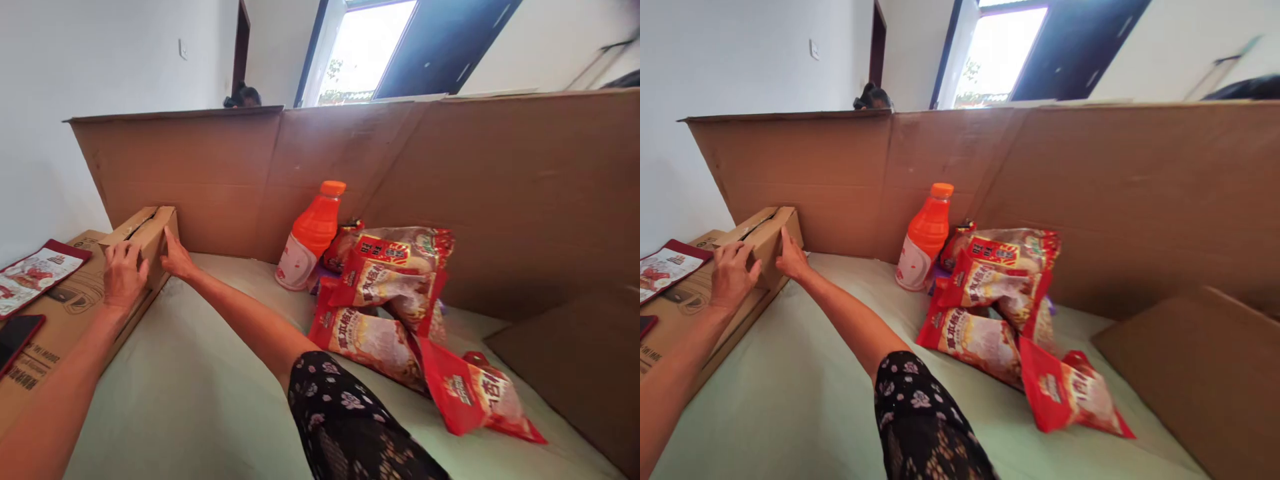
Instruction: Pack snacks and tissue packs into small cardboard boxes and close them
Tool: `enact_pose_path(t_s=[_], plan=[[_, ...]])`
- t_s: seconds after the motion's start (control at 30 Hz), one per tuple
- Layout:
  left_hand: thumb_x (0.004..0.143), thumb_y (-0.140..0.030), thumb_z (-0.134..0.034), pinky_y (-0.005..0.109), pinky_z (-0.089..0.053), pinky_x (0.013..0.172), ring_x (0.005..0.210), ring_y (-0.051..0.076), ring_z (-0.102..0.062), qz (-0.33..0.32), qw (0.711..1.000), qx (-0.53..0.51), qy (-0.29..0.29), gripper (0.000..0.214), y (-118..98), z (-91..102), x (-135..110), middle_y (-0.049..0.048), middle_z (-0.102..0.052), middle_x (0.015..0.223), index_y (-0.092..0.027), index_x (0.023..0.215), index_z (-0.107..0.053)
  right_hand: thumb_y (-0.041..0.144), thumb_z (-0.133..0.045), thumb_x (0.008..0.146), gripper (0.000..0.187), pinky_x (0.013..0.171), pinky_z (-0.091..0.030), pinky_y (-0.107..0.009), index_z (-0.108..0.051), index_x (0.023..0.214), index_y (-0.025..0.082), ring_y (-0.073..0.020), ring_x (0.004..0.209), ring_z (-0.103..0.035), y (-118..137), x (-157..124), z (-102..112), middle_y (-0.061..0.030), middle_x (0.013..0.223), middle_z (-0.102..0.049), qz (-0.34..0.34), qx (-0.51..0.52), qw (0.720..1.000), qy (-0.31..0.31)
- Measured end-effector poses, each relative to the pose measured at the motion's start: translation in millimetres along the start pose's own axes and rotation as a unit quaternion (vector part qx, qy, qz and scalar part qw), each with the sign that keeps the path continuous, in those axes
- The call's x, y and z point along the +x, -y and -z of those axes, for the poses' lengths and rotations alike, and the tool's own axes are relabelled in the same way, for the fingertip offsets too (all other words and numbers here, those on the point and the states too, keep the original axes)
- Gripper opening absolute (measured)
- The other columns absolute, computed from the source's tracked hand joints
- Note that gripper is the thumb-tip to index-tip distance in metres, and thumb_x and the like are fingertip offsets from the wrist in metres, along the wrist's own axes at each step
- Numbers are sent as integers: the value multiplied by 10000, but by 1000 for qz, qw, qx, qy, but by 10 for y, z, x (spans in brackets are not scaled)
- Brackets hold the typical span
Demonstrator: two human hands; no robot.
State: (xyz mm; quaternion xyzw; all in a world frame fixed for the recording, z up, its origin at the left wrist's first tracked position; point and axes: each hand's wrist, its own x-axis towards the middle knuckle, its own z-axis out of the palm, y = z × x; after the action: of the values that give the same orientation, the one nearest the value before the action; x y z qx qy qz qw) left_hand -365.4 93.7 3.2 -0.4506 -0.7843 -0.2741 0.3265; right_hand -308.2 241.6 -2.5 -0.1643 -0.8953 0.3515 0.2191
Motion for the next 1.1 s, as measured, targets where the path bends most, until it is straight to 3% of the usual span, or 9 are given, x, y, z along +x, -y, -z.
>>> enact_pose_path(t_s=[0.17,0.27,0.33,0.47,0.63,0.73,0.83,0.93,1.1], plan=[[824,-230,-588,531,-430,1064,1221,374,-520,24,999,-12,31,223,-2,3,221,185,-652,1203,-165,1022,-668,135,-655,867,726,1195,-392,-415,-391,1538,54,-291,1444,-467,45,-313,-108,-221,1543,-483,-2,8,998,57],[877,-312,-562,621,-349,1127,1326,408,-474,19,997,-56,44,285,-165,183,222,185,-602,1335,-138,1078,-666,182,-710,876,459,1152,-425,-305,-634,1326,141,-214,1356,-565,114,-870,-74,-113,1420,-633,8,14,995,96],[906,-398,-538,720,-205,1168,1475,477,-283,7,995,-91,35,424,-318,272,165,147,-408,1577,-142,1230,-632,191,-722,875,290,1113,-446,-266,-717,1165,179,-182,1299,-608,118,-1319,57,-66,1332,-695,43,11,990,130],[903,-446,-557,717,-183,1187,1535,459,-186,-40,988,-144,31,559,-699,260,-218,23,-195,1709,-253,1425,-510,219,-637,945,195,1105,-451,-380,-740,1102,165,-235,1278,-624,1,-2369,610,-131,1363,-668,100,-35,986,130],[861,-424,-533,656,-391,1110,1384,458,-470,-70,962,-189,183,508,-1288,61,-1185,217,-425,1565,-142,1272,-629,195,-639,923,189,1090,-449,-428,-735,1085,199,-228,1250,-629,-368,-3706,1595,-123,1305,-701,44,-100,990,-94],[846,-445,-504,621,-435,1076,1289,421,-557,-71,927,-260,261,492,-1697,-38,-1670,223,-570,1427,-157,1202,-683,132,-615,862,378,1129,-408,-488,-691,1224,209,-256,1315,-573,-669,-4198,2171,-131,1385,-649,-38,-183,968,-167],[809,-468,-546,612,-417,1102,1256,388,-587,-94,898,-309,299,443,-2144,-58,-1930,176,-664,1321,-212,1123,-726,70,-570,804,662,1161,-356,-535,-534,1454,193,-291,1431,-448,-934,-4393,2605,-151,1547,-497,-165,-254,940,-158],[740,-473,-623,612,-395,1131,1259,378,-590,-92,872,-357,322,456,-2567,-55,-1997,151,-680,1309,-227,1110,-726,67,-593,765,802,1136,-373,-547,-431,1538,200,-316,1457,-396,-1121,-4347,2866,-154,1591,-437,-217,-267,929,-137],[744,-574,-667,584,-427,1133,1301,371,-579,1,843,-420,336,705,-3089,-83,-1897,181,-628,1375,-183,1326,-596,100,-614,803,458,1053,-405,-463,-703,1242,196,-299,1258,-560,-1159,-4205,3006,-124,1306,-683,-197,-276,937,-88]])
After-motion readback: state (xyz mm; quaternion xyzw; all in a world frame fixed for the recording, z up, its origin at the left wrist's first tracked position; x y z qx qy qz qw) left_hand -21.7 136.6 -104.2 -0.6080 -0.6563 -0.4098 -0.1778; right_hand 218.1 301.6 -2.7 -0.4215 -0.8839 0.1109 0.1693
